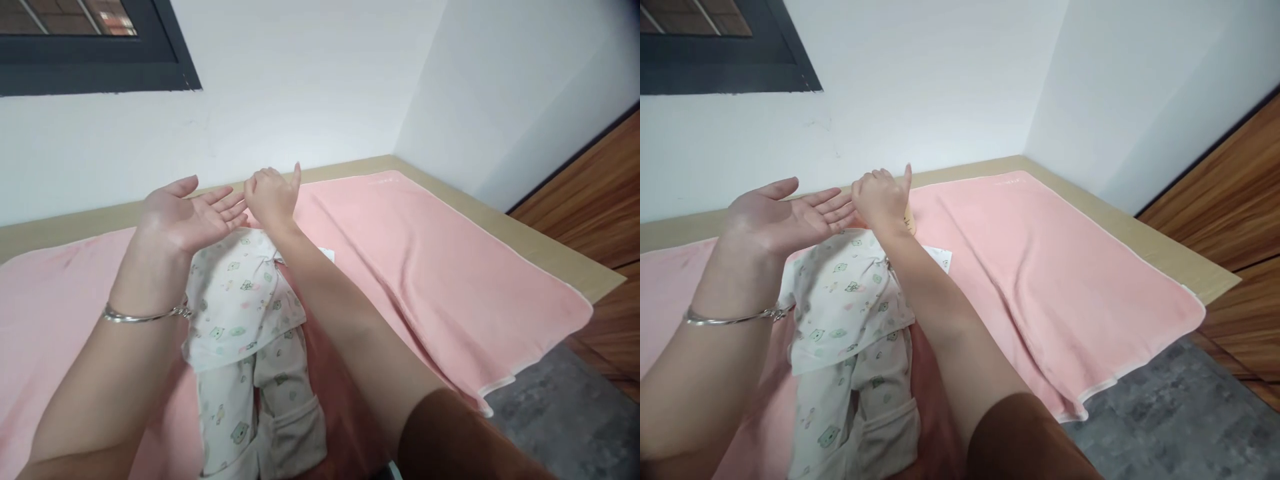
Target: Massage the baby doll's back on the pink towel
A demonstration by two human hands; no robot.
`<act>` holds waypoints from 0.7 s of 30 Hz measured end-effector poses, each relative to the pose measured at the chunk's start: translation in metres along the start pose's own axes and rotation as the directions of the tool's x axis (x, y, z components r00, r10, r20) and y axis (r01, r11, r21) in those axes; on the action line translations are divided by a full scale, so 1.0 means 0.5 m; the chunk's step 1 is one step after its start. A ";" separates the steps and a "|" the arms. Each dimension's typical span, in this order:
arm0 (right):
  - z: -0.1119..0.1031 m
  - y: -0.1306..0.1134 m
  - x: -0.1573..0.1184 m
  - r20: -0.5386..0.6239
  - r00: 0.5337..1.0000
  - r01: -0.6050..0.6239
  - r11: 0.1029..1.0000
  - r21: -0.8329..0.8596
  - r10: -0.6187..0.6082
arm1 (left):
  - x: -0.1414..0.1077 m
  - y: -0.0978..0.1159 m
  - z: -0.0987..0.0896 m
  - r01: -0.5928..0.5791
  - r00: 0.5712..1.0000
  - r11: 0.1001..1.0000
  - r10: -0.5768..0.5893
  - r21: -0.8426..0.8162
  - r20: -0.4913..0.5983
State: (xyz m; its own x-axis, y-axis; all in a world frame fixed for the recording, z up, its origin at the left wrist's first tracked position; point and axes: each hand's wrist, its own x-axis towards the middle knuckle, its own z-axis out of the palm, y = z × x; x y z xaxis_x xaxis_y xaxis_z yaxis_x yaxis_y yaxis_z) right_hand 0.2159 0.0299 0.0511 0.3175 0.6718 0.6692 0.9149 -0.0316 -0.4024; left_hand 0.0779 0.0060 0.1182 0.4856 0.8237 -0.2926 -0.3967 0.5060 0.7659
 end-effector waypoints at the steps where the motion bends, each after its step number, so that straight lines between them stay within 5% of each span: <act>1: -0.005 0.000 -0.004 0.005 1.000 0.001 1.000 0.007 -0.001 | -0.019 0.003 -0.002 -0.018 0.999 0.999 0.019 0.026 -0.026; 11: 0.025 0.028 -0.034 -0.090 0.993 0.075 0.997 0.022 -0.072 | -0.197 0.086 -0.072 -0.276 0.961 0.960 0.276 0.045 -0.002; 21: 0.076 0.070 -0.028 -0.243 0.968 0.039 0.994 -0.100 -0.063 | -0.241 0.130 -0.135 -0.332 0.943 0.935 0.333 0.122 0.008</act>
State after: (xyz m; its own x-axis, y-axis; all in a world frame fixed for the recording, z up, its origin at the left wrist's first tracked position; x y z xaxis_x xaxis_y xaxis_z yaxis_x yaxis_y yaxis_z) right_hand 0.2341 0.0471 0.0038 0.3107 0.4722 0.8249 0.9470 -0.0793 -0.3113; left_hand -0.0590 -0.0429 0.1646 0.3319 0.9432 -0.0162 -0.4371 0.1689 0.8834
